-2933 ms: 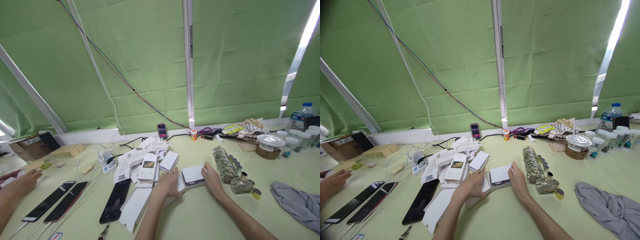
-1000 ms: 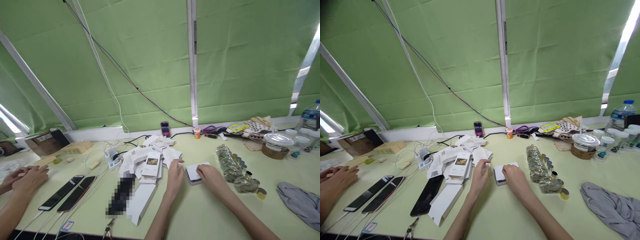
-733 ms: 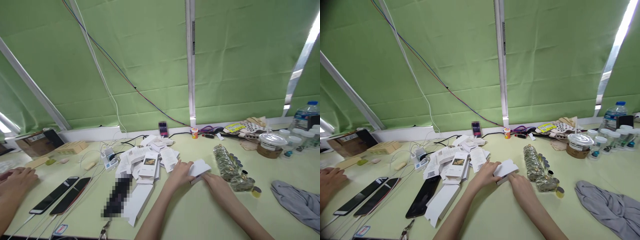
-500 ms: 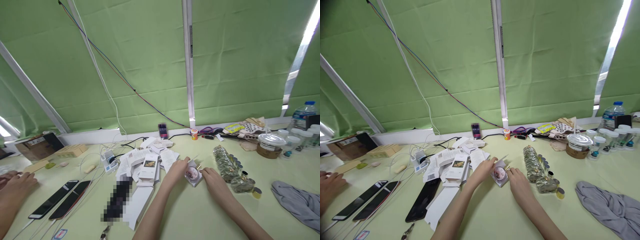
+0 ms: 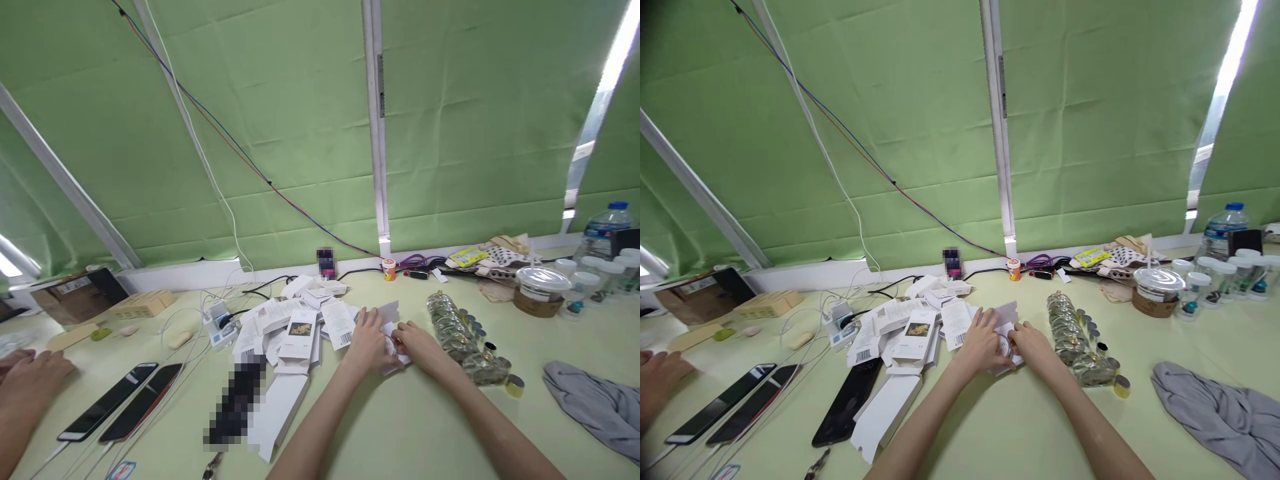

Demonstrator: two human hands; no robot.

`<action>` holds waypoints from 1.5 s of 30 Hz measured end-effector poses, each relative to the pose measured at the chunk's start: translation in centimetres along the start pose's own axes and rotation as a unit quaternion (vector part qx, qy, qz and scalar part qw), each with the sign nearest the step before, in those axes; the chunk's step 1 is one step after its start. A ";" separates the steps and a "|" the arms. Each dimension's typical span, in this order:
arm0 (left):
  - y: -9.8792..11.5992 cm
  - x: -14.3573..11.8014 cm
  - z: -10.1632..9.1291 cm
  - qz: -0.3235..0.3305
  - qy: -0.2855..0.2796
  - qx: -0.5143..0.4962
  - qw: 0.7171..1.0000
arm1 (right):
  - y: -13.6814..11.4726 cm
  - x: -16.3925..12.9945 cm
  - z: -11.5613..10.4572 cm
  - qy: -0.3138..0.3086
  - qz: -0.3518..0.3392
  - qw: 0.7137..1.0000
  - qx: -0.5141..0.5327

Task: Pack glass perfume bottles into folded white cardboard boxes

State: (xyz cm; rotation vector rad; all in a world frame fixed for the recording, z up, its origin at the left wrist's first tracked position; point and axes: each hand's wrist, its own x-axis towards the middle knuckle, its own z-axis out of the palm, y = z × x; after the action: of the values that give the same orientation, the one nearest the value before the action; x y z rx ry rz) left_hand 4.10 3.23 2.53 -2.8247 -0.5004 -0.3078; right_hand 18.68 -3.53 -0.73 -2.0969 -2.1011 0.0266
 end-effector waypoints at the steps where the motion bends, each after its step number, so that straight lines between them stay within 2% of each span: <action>1: -0.1 0.0 0.0 0.005 -0.006 -0.004 1.000 | 0.0 -0.2 0.1 -0.002 -0.001 1.000 0.000; 6: -0.5 0.4 -0.5 -0.013 -0.053 -0.032 0.998 | -0.3 -0.5 0.2 -0.015 0.006 1.000 -0.002; 12: 0.0 0.2 -1.3 -0.022 -0.080 -0.041 0.996 | -0.4 -1.5 -0.6 -0.005 0.033 0.999 0.024; 17: -0.2 0.2 -0.9 -0.065 -0.116 -0.071 0.989 | -0.7 -3.2 -0.2 0.017 0.058 0.992 0.107; 21: -1.3 0.3 -0.9 -0.055 -0.148 -0.129 0.979 | -0.7 -4.3 0.7 0.061 0.096 0.975 0.193; 23: -1.6 0.2 -1.2 -0.058 -0.133 -0.140 0.980 | -0.7 -4.5 1.0 0.086 0.116 0.961 0.236; 29: -1.5 0.0 -2.8 -0.049 -0.014 -0.128 0.990 | -1.1 -4.7 1.1 0.125 0.154 0.912 0.359; 32: -1.6 -0.4 -3.3 -0.062 0.041 -0.169 0.983 | -2.1 -5.6 0.6 0.148 0.170 0.886 0.405; 34: -1.6 -1.1 -3.3 -0.105 0.080 -0.252 0.959 | -2.9 -7.0 0.1 0.173 0.186 0.865 0.432; 35: -1.5 -1.5 -3.3 -0.130 0.097 -0.307 0.938 | -3.2 -7.9 0.0 0.184 0.193 0.859 0.437; 38: -0.2 -3.0 -3.0 -0.177 0.119 -0.500 0.839 | -3.4 -11.2 0.1 0.243 0.196 0.875 0.371; 41: 3.0 -3.9 -2.5 -0.194 0.070 -0.688 0.696 | -2.3 -14.2 1.0 0.260 0.250 0.877 0.318; 42: 4.4 -4.0 -2.2 -0.202 0.053 -0.722 0.659 | -1.8 -15.1 1.4 0.261 0.268 0.875 0.308; 43: 5.8 -4.0 -1.9 -0.207 0.041 -0.742 0.636 | -1.1 -15.8 1.8 0.260 0.286 0.872 0.300; 45: 8.5 -3.6 -1.3 -0.217 0.013 -0.760 0.612 | 0.2 -17.2 2.3 0.255 0.322 0.866 0.285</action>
State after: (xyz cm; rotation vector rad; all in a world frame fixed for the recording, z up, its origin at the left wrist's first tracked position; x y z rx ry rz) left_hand 3.62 -5.95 1.01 -4.1369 -1.4790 -1.4917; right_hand 18.53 -20.33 -4.89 -2.0113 -0.8895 0.1403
